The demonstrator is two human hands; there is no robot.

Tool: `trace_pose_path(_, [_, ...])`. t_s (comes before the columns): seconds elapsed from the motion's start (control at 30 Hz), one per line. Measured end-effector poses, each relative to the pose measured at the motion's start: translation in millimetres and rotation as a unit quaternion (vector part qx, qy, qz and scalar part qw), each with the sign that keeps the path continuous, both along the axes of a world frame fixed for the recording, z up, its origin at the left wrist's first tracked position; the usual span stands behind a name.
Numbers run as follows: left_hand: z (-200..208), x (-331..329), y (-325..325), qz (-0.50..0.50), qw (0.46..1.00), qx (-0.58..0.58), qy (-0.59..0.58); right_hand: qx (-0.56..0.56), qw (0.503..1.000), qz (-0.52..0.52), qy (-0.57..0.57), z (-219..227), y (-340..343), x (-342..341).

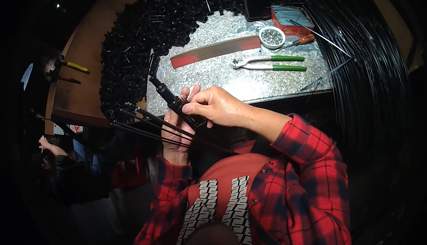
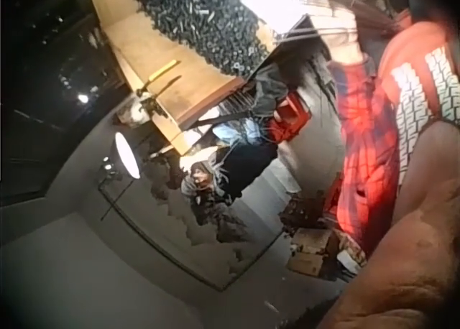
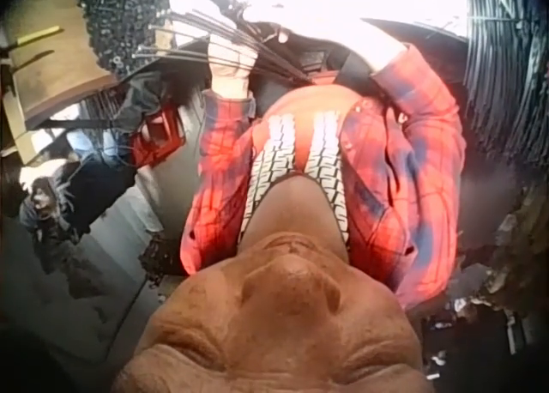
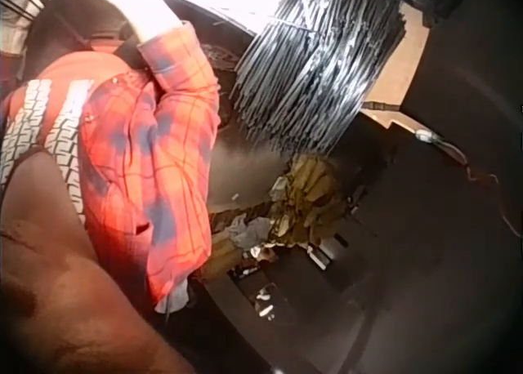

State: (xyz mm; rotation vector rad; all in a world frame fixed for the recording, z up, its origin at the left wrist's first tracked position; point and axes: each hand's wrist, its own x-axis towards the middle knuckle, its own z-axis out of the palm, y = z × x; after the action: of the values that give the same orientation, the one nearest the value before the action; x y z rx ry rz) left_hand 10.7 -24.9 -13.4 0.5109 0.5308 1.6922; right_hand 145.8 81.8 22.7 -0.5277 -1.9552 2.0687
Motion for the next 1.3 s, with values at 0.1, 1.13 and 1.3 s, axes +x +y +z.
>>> trace_pose_path(0.1, [-1, 1, 2, -0.010, 0.999, -0.007, -0.036, 0.012, 1.000, -0.009, -0.002, -2, 0, 1])
trace_pose_path(1.13, [-3, -15, 3, 0.092, 0.995, -0.019, -0.014, 0.116, 0.992, -0.014, 0.055, -7, 0, -19])
trace_pose_path(1.3, [17, -11, -12, 0.254, 0.963, 0.020, 0.086, 0.254, 0.956, -0.106, 0.103, 0, -17, -34])
